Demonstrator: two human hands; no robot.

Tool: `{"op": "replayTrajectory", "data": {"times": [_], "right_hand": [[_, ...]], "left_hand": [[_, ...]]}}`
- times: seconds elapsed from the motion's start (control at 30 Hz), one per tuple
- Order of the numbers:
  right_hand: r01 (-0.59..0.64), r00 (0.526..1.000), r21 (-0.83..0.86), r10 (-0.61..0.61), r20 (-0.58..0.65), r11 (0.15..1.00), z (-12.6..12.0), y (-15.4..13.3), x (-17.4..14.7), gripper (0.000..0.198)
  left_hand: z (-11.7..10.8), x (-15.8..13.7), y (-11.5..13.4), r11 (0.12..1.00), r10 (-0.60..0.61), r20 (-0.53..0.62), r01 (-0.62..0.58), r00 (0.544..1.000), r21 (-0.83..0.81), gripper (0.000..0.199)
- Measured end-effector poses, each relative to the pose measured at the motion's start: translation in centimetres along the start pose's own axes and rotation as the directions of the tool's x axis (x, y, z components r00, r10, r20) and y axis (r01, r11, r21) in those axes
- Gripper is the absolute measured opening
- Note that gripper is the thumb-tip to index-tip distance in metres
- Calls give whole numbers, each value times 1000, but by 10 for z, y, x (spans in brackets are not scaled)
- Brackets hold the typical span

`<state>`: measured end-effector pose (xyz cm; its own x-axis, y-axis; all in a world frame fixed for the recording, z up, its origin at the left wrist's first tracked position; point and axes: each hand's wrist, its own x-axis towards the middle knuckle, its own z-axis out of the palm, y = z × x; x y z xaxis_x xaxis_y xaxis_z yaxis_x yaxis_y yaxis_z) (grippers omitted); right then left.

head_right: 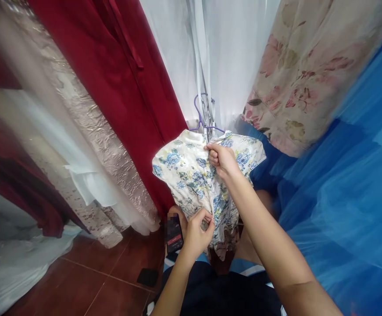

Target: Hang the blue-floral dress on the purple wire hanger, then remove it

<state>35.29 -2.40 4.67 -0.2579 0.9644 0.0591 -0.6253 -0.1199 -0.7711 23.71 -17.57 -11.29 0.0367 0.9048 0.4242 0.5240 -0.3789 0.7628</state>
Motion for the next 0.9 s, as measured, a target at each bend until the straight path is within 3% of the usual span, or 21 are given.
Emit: {"op": "replayTrajectory", "data": {"times": [0.23, 0.3, 0.37, 0.47, 0.53, 0.6, 0.73, 0.9], "right_hand": [[144, 989, -104, -146, -16, 984, 2, -8, -4, 11], [185, 982, -137, -189, -23, 973, 1, -5, -11, 13], [209, 976, -167, -215, -17, 963, 1, -2, -17, 12], [259, 964, -230, -267, -5, 938, 3, -3, -22, 9], [296, 952, -272, -306, 7, 915, 5, -4, -22, 8], [335, 938, -301, -345, 20, 893, 6, -4, -22, 7], [367, 925, -345, -379, 33, 864, 2, 1, -17, 11], [366, 921, -444, -387, 46, 818, -8, 18, -7, 13]], "left_hand": [[-3, 3, -4, 998, 16, 132, -7, 991, -70, 9], [-14, 22, 2, 996, 82, 113, -77, 990, -53, 10], [-32, 51, 16, 986, 165, 7, -165, 986, -15, 17], [-64, 104, 48, 936, 351, -186, -338, 918, 97, 26], [-81, 140, 67, 897, 430, -179, -396, 885, 194, 35], [-92, 168, 80, 851, 486, -85, -449, 870, 273, 30], [-97, 197, 85, 777, 526, 60, -509, 848, 371, 18], [-93, 199, 82, 780, 570, -50, -521, 820, 347, 16]]}}
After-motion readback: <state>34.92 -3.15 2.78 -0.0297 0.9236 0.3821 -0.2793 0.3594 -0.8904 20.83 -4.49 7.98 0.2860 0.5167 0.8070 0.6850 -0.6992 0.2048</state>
